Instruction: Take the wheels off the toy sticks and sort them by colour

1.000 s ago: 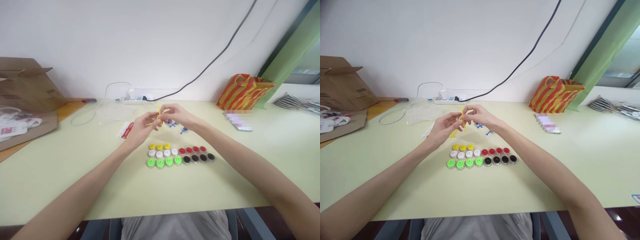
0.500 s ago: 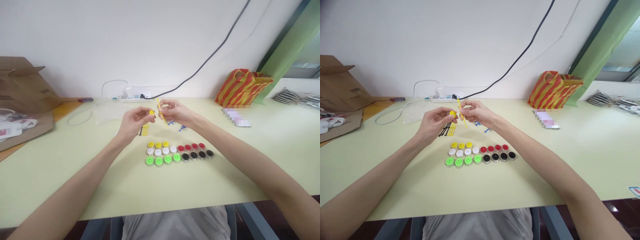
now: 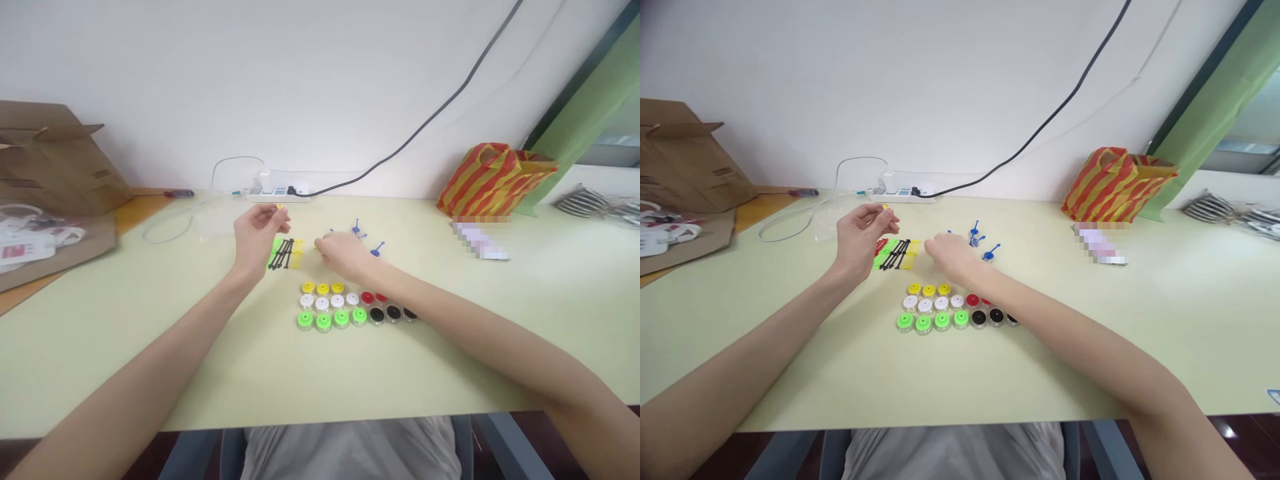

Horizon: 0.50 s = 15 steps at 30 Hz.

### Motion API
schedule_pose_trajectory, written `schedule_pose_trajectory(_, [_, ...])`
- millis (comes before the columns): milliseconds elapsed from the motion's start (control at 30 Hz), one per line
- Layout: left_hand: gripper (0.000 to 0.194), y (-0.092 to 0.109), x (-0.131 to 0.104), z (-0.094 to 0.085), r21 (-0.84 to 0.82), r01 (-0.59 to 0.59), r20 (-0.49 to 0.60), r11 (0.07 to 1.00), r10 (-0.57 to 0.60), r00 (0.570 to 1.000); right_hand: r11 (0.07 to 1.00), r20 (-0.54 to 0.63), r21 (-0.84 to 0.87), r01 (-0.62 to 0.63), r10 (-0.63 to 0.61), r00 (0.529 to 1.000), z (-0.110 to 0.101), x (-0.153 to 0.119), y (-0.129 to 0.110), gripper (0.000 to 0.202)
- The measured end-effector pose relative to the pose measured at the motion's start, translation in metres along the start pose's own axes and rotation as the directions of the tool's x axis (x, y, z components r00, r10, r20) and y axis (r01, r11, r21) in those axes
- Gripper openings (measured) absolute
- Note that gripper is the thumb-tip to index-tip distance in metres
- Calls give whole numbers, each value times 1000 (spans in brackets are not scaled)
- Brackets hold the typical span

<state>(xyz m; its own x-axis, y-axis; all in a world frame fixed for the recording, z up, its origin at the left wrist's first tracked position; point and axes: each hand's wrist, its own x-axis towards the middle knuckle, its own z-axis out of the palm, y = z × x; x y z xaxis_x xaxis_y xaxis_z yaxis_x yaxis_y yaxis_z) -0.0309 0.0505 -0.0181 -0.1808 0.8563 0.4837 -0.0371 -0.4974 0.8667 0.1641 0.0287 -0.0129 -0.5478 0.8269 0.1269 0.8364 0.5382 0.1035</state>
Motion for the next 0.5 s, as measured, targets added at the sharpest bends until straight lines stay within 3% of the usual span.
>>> schedule_pose_trajectory(133, [27,1,-2,3,-3,3,15,1000,-3,1000,991,87,1,130,-130,988,-5,1,0,28])
schedule_pose_trajectory(333, [31,-2,-1,2,9,2,31,1000,-2,1000,969,-33,230,92,-86,996,-9,3,28,23])
schedule_pose_trajectory(500, [32,-1,-2,3,22,28,43,999,-29,999,943,15,324,70,-79,997,1,5,31,15])
